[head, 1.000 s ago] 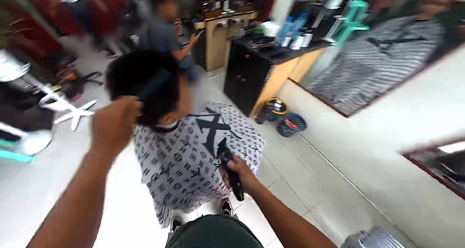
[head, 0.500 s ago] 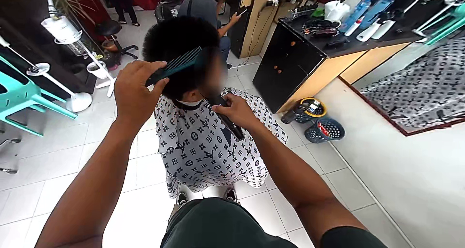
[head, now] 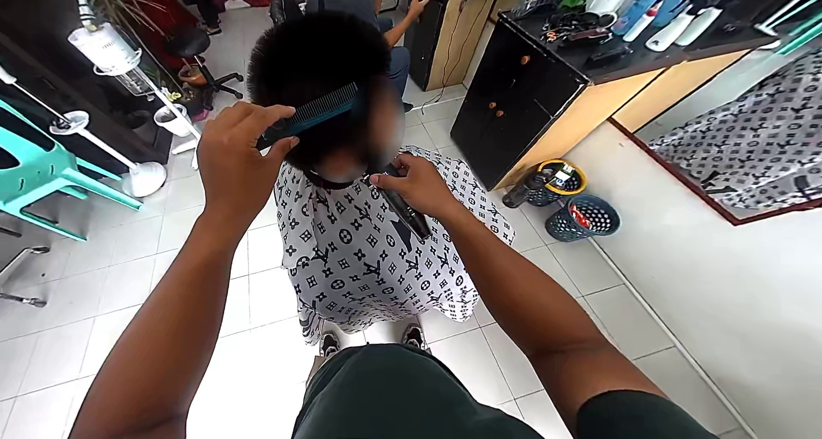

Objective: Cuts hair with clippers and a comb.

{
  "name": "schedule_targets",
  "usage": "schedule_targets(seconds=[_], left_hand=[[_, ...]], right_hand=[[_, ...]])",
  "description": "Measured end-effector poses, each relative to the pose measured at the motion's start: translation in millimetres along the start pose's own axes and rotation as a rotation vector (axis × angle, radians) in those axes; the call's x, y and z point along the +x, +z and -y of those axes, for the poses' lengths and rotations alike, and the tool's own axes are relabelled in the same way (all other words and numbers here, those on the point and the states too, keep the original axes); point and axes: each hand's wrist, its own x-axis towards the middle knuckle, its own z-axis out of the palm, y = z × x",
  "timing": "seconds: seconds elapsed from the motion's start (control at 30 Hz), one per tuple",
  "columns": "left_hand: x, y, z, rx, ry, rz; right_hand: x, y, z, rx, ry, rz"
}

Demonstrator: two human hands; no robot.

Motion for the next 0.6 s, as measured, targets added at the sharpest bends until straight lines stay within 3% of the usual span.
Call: schedule_targets(seconds=[0.13, 0.3, 0.43, 0.6], left_hand=[[-2.1, 2.4, 1.2, -0.01, -0.009, 0.022], [-4.1, 4.8, 1.6, -0.014, -0.002, 0.023], [-4.7, 5.5, 2.4, -0.02, 0.006, 0.029], [-4.7, 1.7, 1.7, -0.007, 0.004, 0.038]], right_hand=[[-1.0, 5.6, 0.1, 0.022, -0.108, -0.021], [-2.9, 6.0, 3.6, -0.01, -0.073, -0.031], [-3.1, 10.5, 3.5, 0.039, -0.205, -0.029], [-3.1, 6.4, 8.2, -0.066, -0.105, -0.043]])
